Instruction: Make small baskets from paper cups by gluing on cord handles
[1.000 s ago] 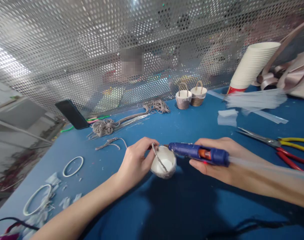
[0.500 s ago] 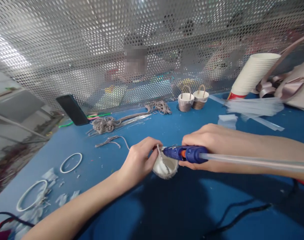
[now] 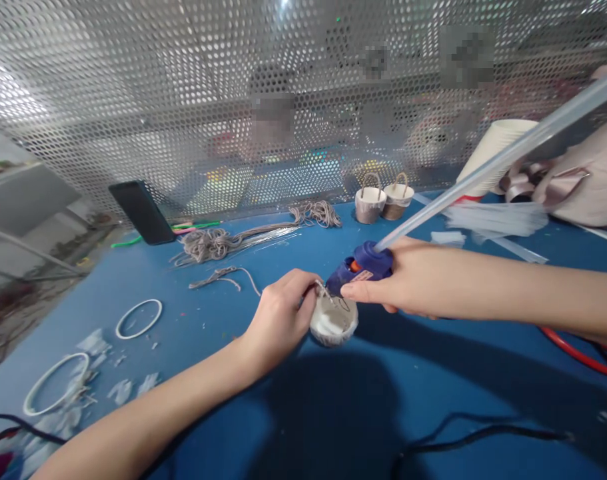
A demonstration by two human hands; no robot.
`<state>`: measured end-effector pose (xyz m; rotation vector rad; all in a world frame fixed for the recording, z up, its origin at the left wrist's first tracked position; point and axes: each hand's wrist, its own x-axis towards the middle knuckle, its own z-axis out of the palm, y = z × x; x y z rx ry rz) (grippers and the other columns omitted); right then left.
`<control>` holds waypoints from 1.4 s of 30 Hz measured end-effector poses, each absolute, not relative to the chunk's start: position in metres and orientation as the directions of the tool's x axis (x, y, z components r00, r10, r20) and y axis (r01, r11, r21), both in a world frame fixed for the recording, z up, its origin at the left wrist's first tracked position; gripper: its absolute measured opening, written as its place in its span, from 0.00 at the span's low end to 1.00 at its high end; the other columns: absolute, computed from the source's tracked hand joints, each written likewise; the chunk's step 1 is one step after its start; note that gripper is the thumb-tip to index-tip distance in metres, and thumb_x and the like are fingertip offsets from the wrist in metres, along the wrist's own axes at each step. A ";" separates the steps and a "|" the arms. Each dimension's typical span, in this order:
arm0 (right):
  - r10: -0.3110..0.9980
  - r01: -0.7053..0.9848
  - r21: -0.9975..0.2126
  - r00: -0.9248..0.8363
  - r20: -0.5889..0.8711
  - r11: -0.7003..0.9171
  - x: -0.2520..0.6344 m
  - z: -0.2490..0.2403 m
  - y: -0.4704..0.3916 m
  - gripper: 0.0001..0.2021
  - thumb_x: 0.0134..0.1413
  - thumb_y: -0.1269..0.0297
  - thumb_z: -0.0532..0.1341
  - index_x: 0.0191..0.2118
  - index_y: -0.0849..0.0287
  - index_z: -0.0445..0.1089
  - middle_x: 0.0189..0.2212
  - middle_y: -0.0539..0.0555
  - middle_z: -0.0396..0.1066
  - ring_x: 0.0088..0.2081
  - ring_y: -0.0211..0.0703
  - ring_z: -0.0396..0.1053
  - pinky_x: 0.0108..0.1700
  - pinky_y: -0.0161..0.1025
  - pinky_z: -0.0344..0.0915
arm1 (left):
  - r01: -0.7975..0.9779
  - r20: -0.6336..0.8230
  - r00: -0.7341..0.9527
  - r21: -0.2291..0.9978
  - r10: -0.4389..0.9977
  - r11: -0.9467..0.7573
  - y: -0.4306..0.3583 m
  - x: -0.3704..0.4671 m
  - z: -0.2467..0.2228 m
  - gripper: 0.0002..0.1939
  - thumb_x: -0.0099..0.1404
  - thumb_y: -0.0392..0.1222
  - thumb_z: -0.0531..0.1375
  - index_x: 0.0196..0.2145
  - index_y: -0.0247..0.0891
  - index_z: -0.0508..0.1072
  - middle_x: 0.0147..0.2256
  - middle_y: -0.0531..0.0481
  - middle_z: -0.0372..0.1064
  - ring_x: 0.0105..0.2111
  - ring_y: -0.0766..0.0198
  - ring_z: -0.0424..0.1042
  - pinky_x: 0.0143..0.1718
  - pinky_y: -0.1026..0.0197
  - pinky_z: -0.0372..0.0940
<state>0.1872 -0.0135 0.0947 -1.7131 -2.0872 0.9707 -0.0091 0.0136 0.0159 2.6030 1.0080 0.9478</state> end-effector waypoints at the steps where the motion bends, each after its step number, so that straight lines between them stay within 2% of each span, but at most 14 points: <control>1: 0.937 0.776 -0.630 -0.242 -0.251 0.031 0.186 0.095 -0.016 0.18 0.50 0.53 0.59 0.16 0.56 0.60 0.09 0.44 0.56 0.10 0.32 0.52 0.13 0.34 0.47 | 0.535 0.503 0.563 0.383 0.656 -0.753 0.013 -0.009 0.016 0.08 0.63 0.29 0.52 0.32 0.36 0.70 0.29 0.50 0.72 0.28 0.67 0.71 0.31 0.67 0.65; 4: 0.930 0.789 -0.612 -0.179 -0.320 -0.059 0.182 0.092 -0.022 0.17 0.50 0.52 0.57 0.18 0.57 0.60 0.11 0.44 0.57 0.12 0.31 0.53 0.14 0.32 0.48 | 0.533 0.513 0.563 0.374 0.648 -0.759 0.013 -0.010 0.015 0.08 0.63 0.29 0.52 0.33 0.36 0.70 0.29 0.50 0.72 0.29 0.67 0.71 0.32 0.66 0.65; 9: 0.963 0.739 -0.673 -0.159 -0.219 -0.031 0.178 0.078 -0.033 0.15 0.51 0.56 0.56 0.20 0.58 0.59 0.16 0.45 0.59 0.20 0.32 0.54 0.20 0.31 0.50 | 0.535 0.503 0.568 0.376 0.652 -0.757 0.012 -0.012 0.014 0.08 0.64 0.30 0.52 0.33 0.36 0.70 0.30 0.49 0.73 0.30 0.66 0.72 0.32 0.65 0.66; 12: 0.959 0.721 -0.691 -0.161 -0.232 -0.046 0.178 0.072 -0.038 0.14 0.52 0.56 0.55 0.22 0.58 0.61 0.19 0.45 0.61 0.23 0.34 0.56 0.22 0.32 0.51 | 0.538 0.503 0.564 0.379 0.655 -0.753 0.012 -0.011 0.015 0.08 0.64 0.30 0.52 0.32 0.36 0.70 0.29 0.50 0.72 0.29 0.66 0.72 0.29 0.66 0.65; 16: 0.956 0.694 -0.715 -0.143 -0.255 -0.087 0.180 0.066 -0.042 0.15 0.53 0.54 0.55 0.23 0.57 0.64 0.19 0.45 0.64 0.23 0.35 0.59 0.24 0.33 0.52 | 0.535 0.521 0.553 0.375 0.650 -0.757 0.012 -0.010 0.015 0.08 0.63 0.30 0.52 0.32 0.36 0.70 0.28 0.50 0.72 0.28 0.67 0.71 0.26 0.68 0.64; 24: 0.974 0.629 -0.778 -0.178 -0.141 0.002 0.183 0.055 -0.045 0.16 0.54 0.54 0.54 0.23 0.58 0.64 0.21 0.46 0.66 0.25 0.36 0.61 0.26 0.33 0.54 | 0.536 0.533 0.550 0.366 0.643 -0.761 0.013 -0.012 0.014 0.07 0.63 0.31 0.53 0.32 0.36 0.70 0.27 0.51 0.72 0.27 0.67 0.71 0.27 0.67 0.64; 31: 0.966 0.626 -0.778 -0.161 -0.203 -0.059 0.184 0.047 -0.045 0.15 0.54 0.52 0.55 0.26 0.56 0.68 0.23 0.45 0.69 0.26 0.37 0.62 0.26 0.33 0.54 | 0.554 0.513 0.550 0.366 0.659 -0.747 0.012 -0.012 0.016 0.07 0.64 0.32 0.53 0.33 0.36 0.70 0.28 0.50 0.73 0.28 0.66 0.72 0.28 0.66 0.65; 42: 0.976 0.578 -0.816 -0.171 -0.132 -0.010 0.183 0.043 -0.045 0.16 0.55 0.52 0.55 0.24 0.57 0.66 0.20 0.44 0.65 0.23 0.34 0.59 0.24 0.32 0.52 | 0.549 0.527 0.550 0.356 0.648 -0.756 0.014 -0.013 0.014 0.07 0.63 0.31 0.53 0.33 0.36 0.71 0.29 0.50 0.74 0.29 0.66 0.73 0.31 0.66 0.67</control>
